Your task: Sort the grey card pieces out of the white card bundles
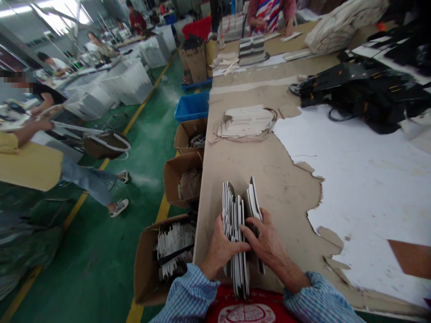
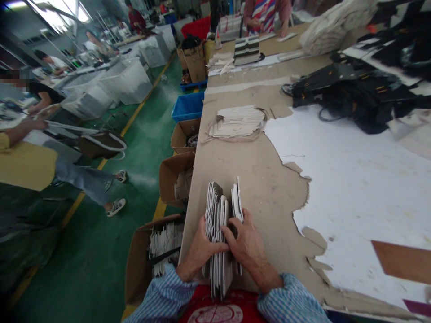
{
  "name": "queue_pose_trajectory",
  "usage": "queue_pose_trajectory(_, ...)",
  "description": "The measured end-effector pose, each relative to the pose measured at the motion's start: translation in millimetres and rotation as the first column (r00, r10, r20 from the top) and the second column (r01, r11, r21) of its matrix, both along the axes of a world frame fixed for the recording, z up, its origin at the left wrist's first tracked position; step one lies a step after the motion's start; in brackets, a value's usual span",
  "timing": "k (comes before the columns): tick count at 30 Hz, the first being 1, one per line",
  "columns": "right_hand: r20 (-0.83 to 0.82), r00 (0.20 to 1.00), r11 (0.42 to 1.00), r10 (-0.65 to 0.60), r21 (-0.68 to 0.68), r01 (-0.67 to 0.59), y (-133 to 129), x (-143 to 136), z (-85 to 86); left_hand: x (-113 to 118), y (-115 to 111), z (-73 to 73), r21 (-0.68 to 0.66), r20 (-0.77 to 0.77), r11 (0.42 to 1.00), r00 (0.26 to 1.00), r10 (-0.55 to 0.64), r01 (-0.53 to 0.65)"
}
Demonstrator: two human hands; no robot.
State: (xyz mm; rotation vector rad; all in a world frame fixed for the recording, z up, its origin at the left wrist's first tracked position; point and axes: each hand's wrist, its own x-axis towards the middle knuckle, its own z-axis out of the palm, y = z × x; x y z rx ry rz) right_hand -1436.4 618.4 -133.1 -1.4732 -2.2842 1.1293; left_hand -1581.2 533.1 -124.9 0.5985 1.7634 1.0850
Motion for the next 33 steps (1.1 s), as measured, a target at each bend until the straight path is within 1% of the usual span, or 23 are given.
queue_pose_trajectory(7,-0.018,1.0,0.999,-0.022,0.027,0.023,1,7,-16.1,-7,-3,-1.1,0.005,-0.026,1.0,0.999,-0.03,0.03)
queue_pose_trajectory(11,-0.041,0.999,0.998,-0.024,0.052,0.026,-1,7,-17.9,-10,-5,-1.7,0.009,-0.037,0.999,0.999,-0.035,0.036)
queue_pose_trajectory(15,-0.075,0.996,0.992,-0.048,0.111,0.056,-5,6,-18.8,-10,-5,1.3,0.0,-0.006,0.999,0.999,-0.054,0.054)
queue_pose_trajectory(17,-0.082,0.996,0.99,-0.035,0.131,0.046,-6,6,-20.2,-10,-4,2.8,-0.009,-0.006,0.998,0.998,-0.064,0.064)
queue_pose_trajectory(19,-0.078,0.997,0.988,0.002,0.156,0.011,-5,6,-21.0,-9,-3,3.4,-0.001,-0.021,0.998,0.997,-0.071,0.071)
queue_pose_trajectory(22,-0.041,0.996,0.979,0.08,0.189,-0.071,-4,3,-17.8,-7,-3,3.3,0.028,0.008,0.998,0.998,-0.064,0.064)
queue_pose_trajectory(24,-0.003,0.995,0.976,0.095,0.195,-0.093,-4,0,-12.5,-6,-2,3.7,0.044,0.046,0.998,0.997,-0.054,0.052)
queue_pose_trajectory(29,0.033,0.998,0.983,0.062,0.174,-0.066,-5,-8,-0.6,-6,0,7.5,0.056,0.048,0.998,0.998,-0.039,0.037)
queue_pose_trajectory(33,0.048,0.997,0.993,0.06,0.104,-0.065,-4,-10,-1.5,-4,0,11.9,0.045,0.055,0.998,0.998,-0.038,0.036)
